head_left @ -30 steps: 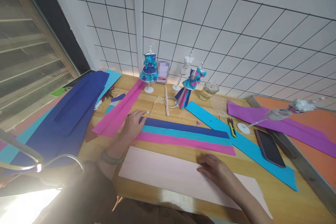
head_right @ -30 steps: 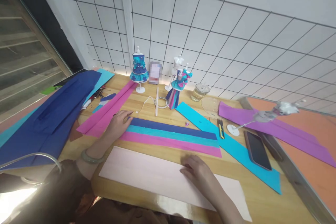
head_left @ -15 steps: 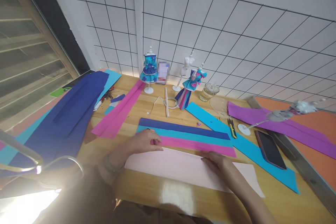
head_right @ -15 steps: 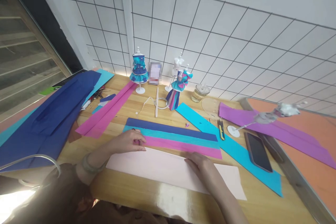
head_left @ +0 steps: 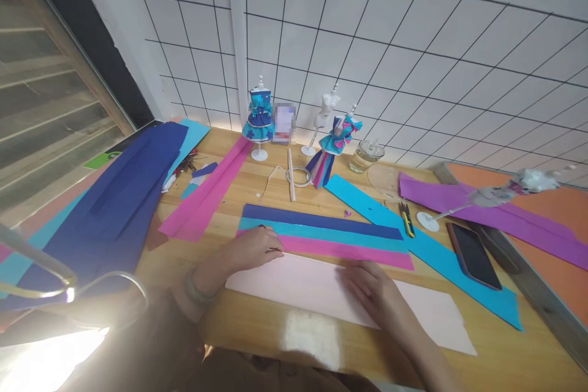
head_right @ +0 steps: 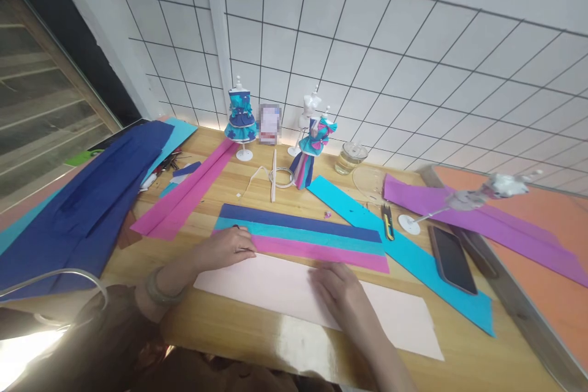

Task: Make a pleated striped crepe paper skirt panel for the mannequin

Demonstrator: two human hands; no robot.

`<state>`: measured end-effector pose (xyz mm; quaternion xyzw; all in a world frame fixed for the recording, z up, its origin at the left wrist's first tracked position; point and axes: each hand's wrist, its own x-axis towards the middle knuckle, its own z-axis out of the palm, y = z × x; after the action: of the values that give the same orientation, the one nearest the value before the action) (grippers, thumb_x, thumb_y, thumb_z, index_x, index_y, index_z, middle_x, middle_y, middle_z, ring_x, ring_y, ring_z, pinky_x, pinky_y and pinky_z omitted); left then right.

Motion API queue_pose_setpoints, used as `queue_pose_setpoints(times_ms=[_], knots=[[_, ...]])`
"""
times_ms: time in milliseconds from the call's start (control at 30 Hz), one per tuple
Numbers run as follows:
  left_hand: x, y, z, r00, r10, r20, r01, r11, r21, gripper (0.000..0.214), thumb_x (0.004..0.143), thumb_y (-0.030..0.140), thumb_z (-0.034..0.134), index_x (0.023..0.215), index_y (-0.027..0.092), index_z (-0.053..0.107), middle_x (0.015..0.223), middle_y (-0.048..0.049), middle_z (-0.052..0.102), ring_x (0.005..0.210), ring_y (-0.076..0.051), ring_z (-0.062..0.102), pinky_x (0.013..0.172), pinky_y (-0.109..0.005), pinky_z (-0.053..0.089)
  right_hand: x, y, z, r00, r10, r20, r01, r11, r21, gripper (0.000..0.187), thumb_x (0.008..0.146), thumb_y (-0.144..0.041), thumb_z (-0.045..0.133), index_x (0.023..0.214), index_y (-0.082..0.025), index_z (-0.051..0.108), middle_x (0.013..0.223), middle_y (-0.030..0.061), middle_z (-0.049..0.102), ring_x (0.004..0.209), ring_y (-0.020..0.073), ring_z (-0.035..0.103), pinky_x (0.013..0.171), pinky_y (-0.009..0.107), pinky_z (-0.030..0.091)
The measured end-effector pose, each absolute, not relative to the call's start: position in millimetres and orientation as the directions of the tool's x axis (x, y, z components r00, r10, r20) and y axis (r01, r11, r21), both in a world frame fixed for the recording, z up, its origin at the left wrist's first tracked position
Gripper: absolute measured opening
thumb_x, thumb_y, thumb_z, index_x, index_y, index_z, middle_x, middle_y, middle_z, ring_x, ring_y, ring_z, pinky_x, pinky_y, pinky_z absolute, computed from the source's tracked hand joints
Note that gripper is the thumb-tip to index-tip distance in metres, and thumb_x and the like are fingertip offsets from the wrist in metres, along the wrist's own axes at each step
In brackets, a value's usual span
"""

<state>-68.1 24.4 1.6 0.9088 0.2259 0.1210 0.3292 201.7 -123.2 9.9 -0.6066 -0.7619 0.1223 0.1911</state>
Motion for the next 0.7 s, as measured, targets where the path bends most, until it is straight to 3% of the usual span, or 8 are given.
queue_pose_setpoints(times_ms=[167, 300, 400, 567, 700], knots=[[-67, 24, 3, 0.874, 0.479, 0.077, 0.326, -0.699, 0.637, 0.026, 0.085, 0.03, 0.045, 0.073, 0.021, 0.066, 0.074, -0.0029, 0.067, 0.074, -0.016, 0.056, 0.079, -0.029, 0.034, 166, -130, 18, -0.228, 0.974, -0.009, 0.849, 0.195, -0.492, 0.02, 0.087, -0.03, 0.043, 0.094, -0.023, 0.06, 0.097, 0.007, 0.062, 0.087, 0.0179, 0.06, 0.076, 0.03, 0.049], [-67, 21, 5, 0.861, 0.505, 0.06, 0.348, -0.671, 0.654, 0.025, 0.084, 0.032, 0.045, 0.077, 0.022, 0.067, 0.075, -0.003, 0.067, 0.078, -0.017, 0.057, 0.08, -0.028, 0.035, 159, -135, 16, -0.184, 0.981, -0.066, 0.869, 0.131, -0.477, 0.019, 0.087, -0.027, 0.041, 0.091, -0.023, 0.059, 0.089, 0.0054, 0.063, 0.08, 0.0171, 0.06, 0.071, 0.029, 0.048], [-66, 20, 7, 0.86, 0.508, 0.051, 0.355, -0.666, 0.656, 0.025, 0.084, 0.032, 0.045, 0.078, 0.022, 0.067, 0.074, -0.003, 0.066, 0.078, -0.017, 0.057, 0.081, -0.029, 0.035, 162, -136, 10, -0.189, 0.982, 0.02, 0.914, 0.184, -0.362, 0.022, 0.089, -0.025, 0.038, 0.092, -0.022, 0.059, 0.089, 0.0065, 0.062, 0.084, 0.0189, 0.058, 0.075, 0.032, 0.047], [-67, 20, 4, 0.858, 0.507, 0.077, 0.343, -0.679, 0.649, 0.024, 0.084, 0.031, 0.046, 0.079, 0.022, 0.067, 0.075, -0.0032, 0.067, 0.079, -0.017, 0.058, 0.082, -0.029, 0.036, 166, -137, 2, -0.349, 0.928, 0.131, 0.932, 0.359, -0.057, 0.025, 0.087, -0.015, 0.036, 0.092, -0.016, 0.06, 0.09, 0.0107, 0.061, 0.083, 0.023, 0.054, 0.073, 0.039, 0.044], [-67, 21, 1, 0.862, 0.496, 0.105, 0.333, -0.711, 0.619, 0.025, 0.085, 0.031, 0.045, 0.08, 0.021, 0.067, 0.074, -0.0027, 0.067, 0.078, -0.016, 0.057, 0.079, -0.028, 0.037, 168, -137, 1, -0.423, 0.892, 0.156, 0.906, 0.422, 0.046, 0.026, 0.086, -0.01, 0.035, 0.089, -0.014, 0.06, 0.086, 0.0121, 0.061, 0.078, 0.0223, 0.053, 0.07, 0.038, 0.043]])
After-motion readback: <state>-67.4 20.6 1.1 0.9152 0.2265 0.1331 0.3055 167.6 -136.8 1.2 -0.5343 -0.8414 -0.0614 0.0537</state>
